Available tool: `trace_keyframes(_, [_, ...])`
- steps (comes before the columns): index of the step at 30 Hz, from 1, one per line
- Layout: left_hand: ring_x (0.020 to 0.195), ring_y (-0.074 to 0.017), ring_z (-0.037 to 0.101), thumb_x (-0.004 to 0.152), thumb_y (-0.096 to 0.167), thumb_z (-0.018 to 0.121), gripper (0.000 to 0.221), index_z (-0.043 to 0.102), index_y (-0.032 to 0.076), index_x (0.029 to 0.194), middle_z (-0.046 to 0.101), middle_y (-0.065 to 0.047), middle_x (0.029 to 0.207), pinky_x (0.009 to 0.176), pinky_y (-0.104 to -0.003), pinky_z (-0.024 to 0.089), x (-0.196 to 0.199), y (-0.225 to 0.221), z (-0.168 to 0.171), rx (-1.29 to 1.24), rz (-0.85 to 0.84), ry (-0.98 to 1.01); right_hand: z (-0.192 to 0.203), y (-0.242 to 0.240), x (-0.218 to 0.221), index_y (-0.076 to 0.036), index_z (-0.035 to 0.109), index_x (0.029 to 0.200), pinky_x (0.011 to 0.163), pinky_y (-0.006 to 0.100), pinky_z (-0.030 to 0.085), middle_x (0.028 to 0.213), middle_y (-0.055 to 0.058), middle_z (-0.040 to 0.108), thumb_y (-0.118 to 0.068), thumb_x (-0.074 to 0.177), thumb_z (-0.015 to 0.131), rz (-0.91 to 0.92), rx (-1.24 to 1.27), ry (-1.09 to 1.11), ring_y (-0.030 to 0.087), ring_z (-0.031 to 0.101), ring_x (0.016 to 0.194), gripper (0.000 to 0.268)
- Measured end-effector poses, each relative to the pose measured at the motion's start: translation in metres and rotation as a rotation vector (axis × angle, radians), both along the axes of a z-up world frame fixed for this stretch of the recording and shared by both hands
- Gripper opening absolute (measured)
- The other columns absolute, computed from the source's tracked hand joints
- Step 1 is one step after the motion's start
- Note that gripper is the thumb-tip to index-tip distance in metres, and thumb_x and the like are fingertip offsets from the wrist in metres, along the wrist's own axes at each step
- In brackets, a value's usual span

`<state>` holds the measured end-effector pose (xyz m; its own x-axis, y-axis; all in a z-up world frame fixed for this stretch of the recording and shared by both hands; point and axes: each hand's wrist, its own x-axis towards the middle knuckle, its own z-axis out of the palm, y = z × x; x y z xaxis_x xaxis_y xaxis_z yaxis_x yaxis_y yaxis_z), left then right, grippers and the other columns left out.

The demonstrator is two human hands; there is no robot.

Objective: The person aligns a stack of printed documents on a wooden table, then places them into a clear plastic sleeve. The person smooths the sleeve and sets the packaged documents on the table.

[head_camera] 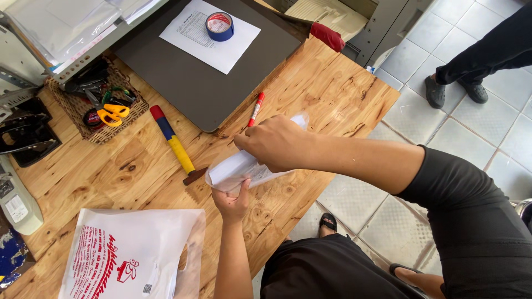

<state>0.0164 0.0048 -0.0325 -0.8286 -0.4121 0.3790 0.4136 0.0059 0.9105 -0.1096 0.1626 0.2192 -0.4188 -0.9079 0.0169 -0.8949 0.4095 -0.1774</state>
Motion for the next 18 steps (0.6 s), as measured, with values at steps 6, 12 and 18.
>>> trace_keyframes(6, [0.137, -0.0266, 0.056, 0.089, -0.003, 0.077, 0.071, 0.036, -0.001, 0.147, 0.050, -0.020, 0.148, 0.118, -0.043, 0.048, 0.001, 0.004, 0.005, -0.052, 0.016, 0.087, 0.012, -0.003, 0.013, -0.003, 0.062, 0.106, 0.051, 0.041, 0.055, 0.079, 0.008, 0.071, -0.018, 0.070, 0.085, -0.024, 0.128, 0.057, 0.027, 0.073, 0.069, 0.045])
trace_keyframes(12, [0.147, -0.0326, 0.039, 0.091, 0.049, 0.071, 0.094, 0.020, 0.007, 0.158, 0.039, -0.017, 0.158, 0.122, -0.053, 0.032, 0.010, -0.029, 0.011, 0.015, 0.249, 0.112, 0.034, -0.001, 0.022, -0.005, 0.063, 0.105, 0.049, 0.042, 0.056, 0.084, 0.007, 0.071, -0.017, 0.076, 0.082, -0.100, 0.113, 0.025, 0.027, 0.073, 0.068, 0.037])
trace_keyframes(18, [0.153, -0.0320, 0.032, 0.084, 0.080, 0.046, 0.106, 0.028, 0.009, 0.160, 0.033, -0.013, 0.166, 0.123, -0.056, 0.024, 0.007, -0.026, -0.001, 1.064, -0.300, -0.051, 0.037, 0.057, -0.016, -0.008, 0.070, 0.105, 0.069, 0.040, 0.057, 0.095, 0.008, 0.077, -0.024, 0.069, 0.090, -0.327, -0.361, -0.146, 0.029, 0.075, 0.082, 0.044])
